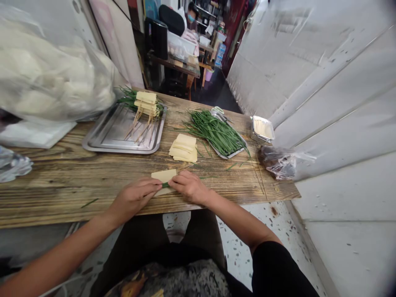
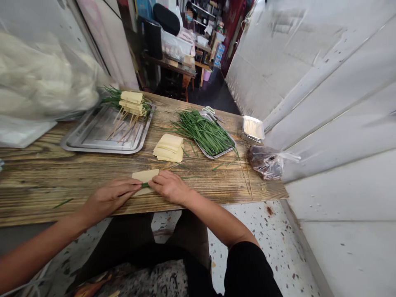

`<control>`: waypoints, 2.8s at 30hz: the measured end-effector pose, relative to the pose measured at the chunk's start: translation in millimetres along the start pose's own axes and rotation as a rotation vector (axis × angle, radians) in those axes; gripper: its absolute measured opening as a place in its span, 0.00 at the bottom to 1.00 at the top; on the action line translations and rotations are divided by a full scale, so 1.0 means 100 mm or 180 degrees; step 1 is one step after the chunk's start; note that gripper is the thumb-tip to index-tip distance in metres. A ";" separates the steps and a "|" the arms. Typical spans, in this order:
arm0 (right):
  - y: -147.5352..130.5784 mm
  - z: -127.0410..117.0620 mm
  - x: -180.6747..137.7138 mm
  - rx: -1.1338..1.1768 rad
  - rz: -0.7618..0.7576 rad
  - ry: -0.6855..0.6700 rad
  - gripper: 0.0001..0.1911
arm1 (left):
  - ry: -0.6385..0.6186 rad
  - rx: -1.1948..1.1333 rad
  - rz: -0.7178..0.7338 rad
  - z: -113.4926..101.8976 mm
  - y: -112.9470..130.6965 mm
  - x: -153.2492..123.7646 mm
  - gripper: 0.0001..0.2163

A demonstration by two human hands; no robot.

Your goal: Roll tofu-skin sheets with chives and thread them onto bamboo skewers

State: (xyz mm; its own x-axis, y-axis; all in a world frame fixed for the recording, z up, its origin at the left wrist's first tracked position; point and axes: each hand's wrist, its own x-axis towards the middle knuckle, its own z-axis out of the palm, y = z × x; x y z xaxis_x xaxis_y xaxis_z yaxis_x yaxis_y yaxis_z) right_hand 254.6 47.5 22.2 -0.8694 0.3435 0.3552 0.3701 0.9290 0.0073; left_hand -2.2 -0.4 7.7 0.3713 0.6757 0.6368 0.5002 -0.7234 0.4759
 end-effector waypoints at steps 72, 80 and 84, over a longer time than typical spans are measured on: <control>0.05 -0.27 0.49 0.2280 0.2072 -0.0489 0.09 | -0.1310 0.0614 0.0790 -0.42 -0.12 0.28 0.16; -0.06 -0.37 0.51 0.1642 0.1943 -0.0603 0.07 | -0.1144 0.1254 0.0483 -0.37 0.01 0.28 0.11; -0.09 -0.35 0.48 0.1463 0.1998 -0.0548 0.03 | -0.1118 0.1057 0.0426 -0.32 -0.04 0.25 0.12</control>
State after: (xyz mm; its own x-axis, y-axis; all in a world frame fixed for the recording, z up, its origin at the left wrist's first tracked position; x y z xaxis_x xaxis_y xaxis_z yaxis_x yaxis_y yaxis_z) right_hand 220.4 50.8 71.6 -0.5956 0.8031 0.0154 0.6679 0.5058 -0.5459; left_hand -20.0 14.7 41.2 0.6615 0.6285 0.4092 0.6311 -0.7613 0.1488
